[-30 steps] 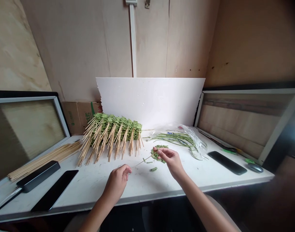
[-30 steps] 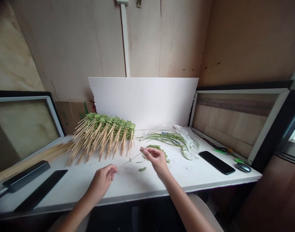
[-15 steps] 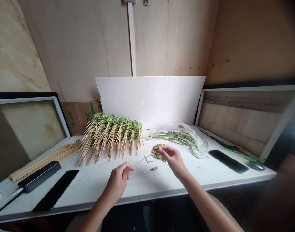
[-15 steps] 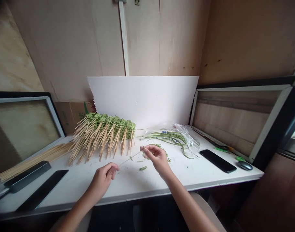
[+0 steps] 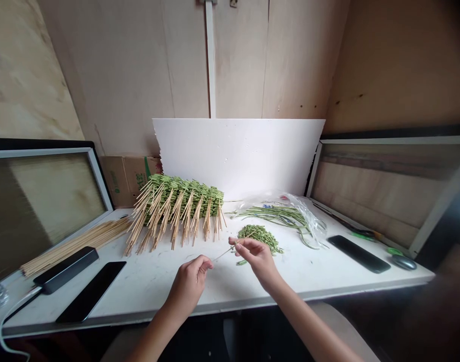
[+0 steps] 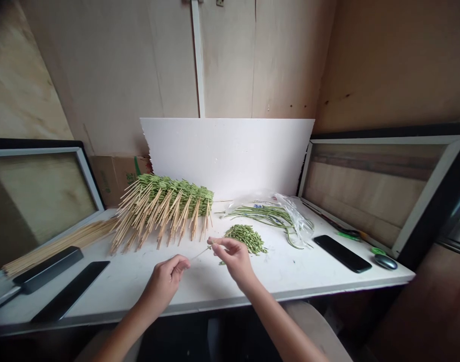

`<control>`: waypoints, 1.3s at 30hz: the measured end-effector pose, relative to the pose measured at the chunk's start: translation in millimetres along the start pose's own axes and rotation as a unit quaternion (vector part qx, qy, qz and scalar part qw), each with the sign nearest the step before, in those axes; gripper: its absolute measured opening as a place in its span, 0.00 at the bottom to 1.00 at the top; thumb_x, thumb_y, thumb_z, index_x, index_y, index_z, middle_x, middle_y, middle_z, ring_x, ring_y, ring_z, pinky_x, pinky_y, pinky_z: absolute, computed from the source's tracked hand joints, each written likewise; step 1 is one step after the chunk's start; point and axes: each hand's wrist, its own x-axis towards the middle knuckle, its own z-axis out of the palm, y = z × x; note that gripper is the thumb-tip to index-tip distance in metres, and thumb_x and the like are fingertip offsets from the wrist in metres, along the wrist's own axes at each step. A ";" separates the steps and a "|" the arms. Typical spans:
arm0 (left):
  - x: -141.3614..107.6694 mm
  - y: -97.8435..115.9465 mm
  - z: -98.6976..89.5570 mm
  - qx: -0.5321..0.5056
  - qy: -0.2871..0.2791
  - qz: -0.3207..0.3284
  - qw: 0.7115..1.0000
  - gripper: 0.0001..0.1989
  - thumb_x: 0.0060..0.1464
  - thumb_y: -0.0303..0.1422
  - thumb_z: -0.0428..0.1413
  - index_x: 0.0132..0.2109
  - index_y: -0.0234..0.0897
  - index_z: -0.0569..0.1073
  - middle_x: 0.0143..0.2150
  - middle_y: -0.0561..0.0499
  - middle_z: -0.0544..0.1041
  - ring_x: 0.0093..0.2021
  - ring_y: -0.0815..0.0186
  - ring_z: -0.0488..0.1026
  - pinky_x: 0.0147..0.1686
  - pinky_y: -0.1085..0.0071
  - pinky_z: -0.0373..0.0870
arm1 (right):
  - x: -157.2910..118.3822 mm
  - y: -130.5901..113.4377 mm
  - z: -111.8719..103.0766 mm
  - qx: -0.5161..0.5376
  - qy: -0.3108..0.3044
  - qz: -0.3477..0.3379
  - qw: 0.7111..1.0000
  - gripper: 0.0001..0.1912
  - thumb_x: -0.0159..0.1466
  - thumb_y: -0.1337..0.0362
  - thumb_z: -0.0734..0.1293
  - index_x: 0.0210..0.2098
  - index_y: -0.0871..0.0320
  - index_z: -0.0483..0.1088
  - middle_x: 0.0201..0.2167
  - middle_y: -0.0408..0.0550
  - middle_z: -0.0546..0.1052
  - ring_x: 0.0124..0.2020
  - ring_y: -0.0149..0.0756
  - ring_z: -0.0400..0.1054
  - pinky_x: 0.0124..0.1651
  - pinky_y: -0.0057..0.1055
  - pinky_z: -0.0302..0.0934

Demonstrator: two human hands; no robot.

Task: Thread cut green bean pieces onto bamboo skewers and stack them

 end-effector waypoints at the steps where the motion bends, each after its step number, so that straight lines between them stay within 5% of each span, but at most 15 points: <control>1: -0.1 2.2 0.1 -0.001 0.002 -0.002 1.000 0.19 0.71 0.41 0.46 0.36 0.38 0.74 0.25 0.53 0.71 0.24 0.67 0.67 0.30 0.73 0.62 | -1.5 1.0 3.8 -0.003 -0.004 -0.001 1.000 0.12 0.61 0.51 0.76 0.34 0.53 0.82 0.43 0.53 0.84 0.56 0.55 0.74 0.49 0.46 0.72; 9: 1.7 3.6 -0.4 -0.014 0.010 -0.032 0.999 0.20 0.70 0.43 0.46 0.37 0.37 0.75 0.22 0.55 0.68 0.23 0.67 0.66 0.29 0.73 0.61 | 1.1 8.5 3.5 -0.047 0.005 0.013 0.999 0.15 0.61 0.49 0.75 0.37 0.54 0.82 0.40 0.51 0.82 0.39 0.42 0.75 0.37 0.36 0.72; 18: 3.6 -3.1 2.0 -0.031 -0.008 -0.066 0.997 0.21 0.69 0.46 0.46 0.37 0.37 0.75 0.23 0.55 0.68 0.24 0.66 0.66 0.29 0.72 0.61 | 11.8 14.3 -14.3 -0.032 0.028 0.017 0.999 0.15 0.60 0.50 0.76 0.35 0.55 0.80 0.37 0.48 0.81 0.28 0.33 0.68 0.33 0.33 0.67; 24: 4.1 -10.0 2.4 -0.039 -0.001 -0.080 0.996 0.20 0.69 0.47 0.47 0.38 0.38 0.75 0.23 0.56 0.67 0.24 0.66 0.65 0.29 0.72 0.61 | 19.3 14.9 -28.4 0.116 0.093 0.069 0.986 0.25 0.52 0.52 0.82 0.47 0.54 0.82 0.36 0.49 0.79 0.37 0.38 0.71 0.34 0.31 0.65; 33: 3.1 -11.0 3.8 -0.047 -0.020 -0.081 0.995 0.19 0.69 0.45 0.47 0.38 0.38 0.74 0.23 0.56 0.66 0.24 0.65 0.65 0.28 0.72 0.61 | 19.4 11.4 -33.2 0.137 0.095 0.078 0.983 0.18 0.55 0.52 0.81 0.41 0.53 0.83 0.43 0.51 0.81 0.48 0.44 0.72 0.36 0.31 0.66; 39: 2.8 -10.3 3.9 -0.045 -0.028 -0.084 0.995 0.18 0.68 0.45 0.47 0.39 0.38 0.74 0.23 0.55 0.66 0.24 0.65 0.65 0.28 0.72 0.60 | 18.4 13.3 -32.5 0.143 0.079 0.077 0.984 0.16 0.57 0.50 0.78 0.40 0.54 0.82 0.40 0.50 0.81 0.45 0.43 0.73 0.35 0.31 0.64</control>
